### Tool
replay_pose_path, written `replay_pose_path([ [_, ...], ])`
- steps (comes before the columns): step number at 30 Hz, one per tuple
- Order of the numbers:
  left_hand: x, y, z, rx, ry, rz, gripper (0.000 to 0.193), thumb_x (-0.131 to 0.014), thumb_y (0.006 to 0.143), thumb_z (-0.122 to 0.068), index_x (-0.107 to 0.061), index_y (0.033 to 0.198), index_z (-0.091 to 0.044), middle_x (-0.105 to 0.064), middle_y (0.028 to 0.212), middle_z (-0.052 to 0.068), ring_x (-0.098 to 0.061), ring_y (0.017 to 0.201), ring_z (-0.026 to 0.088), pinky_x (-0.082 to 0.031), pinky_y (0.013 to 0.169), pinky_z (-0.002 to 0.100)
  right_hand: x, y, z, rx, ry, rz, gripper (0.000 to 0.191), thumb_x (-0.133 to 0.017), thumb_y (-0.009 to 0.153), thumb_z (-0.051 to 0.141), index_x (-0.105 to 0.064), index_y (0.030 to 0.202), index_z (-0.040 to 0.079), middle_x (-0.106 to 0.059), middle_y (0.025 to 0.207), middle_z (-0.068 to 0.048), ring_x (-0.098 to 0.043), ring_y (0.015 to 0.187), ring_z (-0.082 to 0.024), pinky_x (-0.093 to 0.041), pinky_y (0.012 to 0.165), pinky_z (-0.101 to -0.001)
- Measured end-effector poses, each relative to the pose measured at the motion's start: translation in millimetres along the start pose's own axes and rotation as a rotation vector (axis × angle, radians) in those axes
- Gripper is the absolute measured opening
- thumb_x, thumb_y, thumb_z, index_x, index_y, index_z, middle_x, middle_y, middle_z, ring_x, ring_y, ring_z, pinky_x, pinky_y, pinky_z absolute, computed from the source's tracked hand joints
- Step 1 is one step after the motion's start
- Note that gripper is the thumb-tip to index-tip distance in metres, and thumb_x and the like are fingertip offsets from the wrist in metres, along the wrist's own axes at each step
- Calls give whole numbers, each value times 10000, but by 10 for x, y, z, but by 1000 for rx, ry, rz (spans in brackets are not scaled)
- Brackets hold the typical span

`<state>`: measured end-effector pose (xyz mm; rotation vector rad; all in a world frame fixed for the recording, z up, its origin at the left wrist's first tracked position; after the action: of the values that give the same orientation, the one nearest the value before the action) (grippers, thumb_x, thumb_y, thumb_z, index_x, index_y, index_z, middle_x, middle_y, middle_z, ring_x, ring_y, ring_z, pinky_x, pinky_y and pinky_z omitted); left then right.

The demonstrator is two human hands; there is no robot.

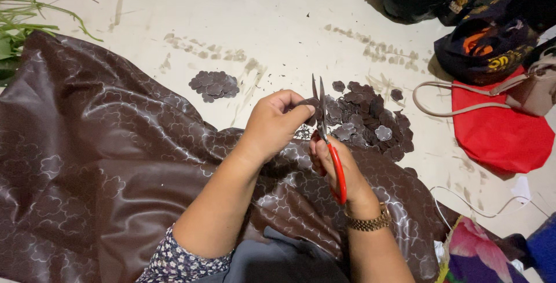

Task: The person cuts small flower-shaped pieces from a brown patterned fabric using red-handled scissors. They hold the fabric with the left hand and trim the edges with the right, placing finished pieces into a growing pile on the floor.

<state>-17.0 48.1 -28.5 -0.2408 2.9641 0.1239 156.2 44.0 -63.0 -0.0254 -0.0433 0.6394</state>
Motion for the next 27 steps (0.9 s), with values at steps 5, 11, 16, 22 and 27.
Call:
replay_pose_path([
  [5, 33, 4, 6, -3, -62, 12, 89, -708, 911, -88, -687, 868, -13, -692, 804, -5, -576, 723, 40, -483, 652, 213, -25, -17, 17, -36, 59, 3, 431, -510, 1023, 505, -553, 904, 93, -420, 700, 45, -372, 599, -84, -322, 525, -255],
  [11, 48, -1, 0, 23, -102, 14, 79, -695, 914, -76, -691, 867, -12, -719, 820, 13, -615, 739, 53, -511, 686, 216, -3, 5, 3, -44, -12, -3, 469, -500, 1005, 536, -563, 871, 91, -440, 672, 43, -395, 567, -83, -342, 500, -255],
  [16, 50, 8, -20, 15, -133, 15, 81, -694, 917, -69, -695, 866, -6, -727, 833, 21, -623, 755, 56, -516, 706, 221, 3, 3, -29, -33, -15, 4, 497, -508, 1011, 552, -545, 856, 82, -443, 677, 38, -400, 568, -85, -344, 499, -254],
  [22, 99, 13, -43, 5, -114, -7, 90, -686, 913, -87, -709, 868, -13, -740, 831, 20, -640, 760, 56, -532, 725, 223, 2, 13, -30, -41, -86, 2, 489, -495, 1010, 545, -569, 861, 86, -457, 686, 44, -404, 581, -79, -346, 505, -248],
  [27, 127, 24, -27, 12, -116, -7, 93, -669, 905, -69, -696, 844, -4, -727, 821, 19, -620, 749, 57, -513, 706, 224, -48, -9, 9, -29, -27, 57, 463, -474, 1022, 542, -530, 900, 99, -461, 769, 43, -435, 643, -86, -380, 566, -247],
])
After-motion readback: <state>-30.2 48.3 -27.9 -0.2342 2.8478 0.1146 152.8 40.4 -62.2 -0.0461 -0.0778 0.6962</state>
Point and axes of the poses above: each hand's wrist, its own y-axis towards the middle knuckle, its own x-axis out of the back of the hand, z = x × y, the point moved 4 cm from there along y, towards the middle knuckle
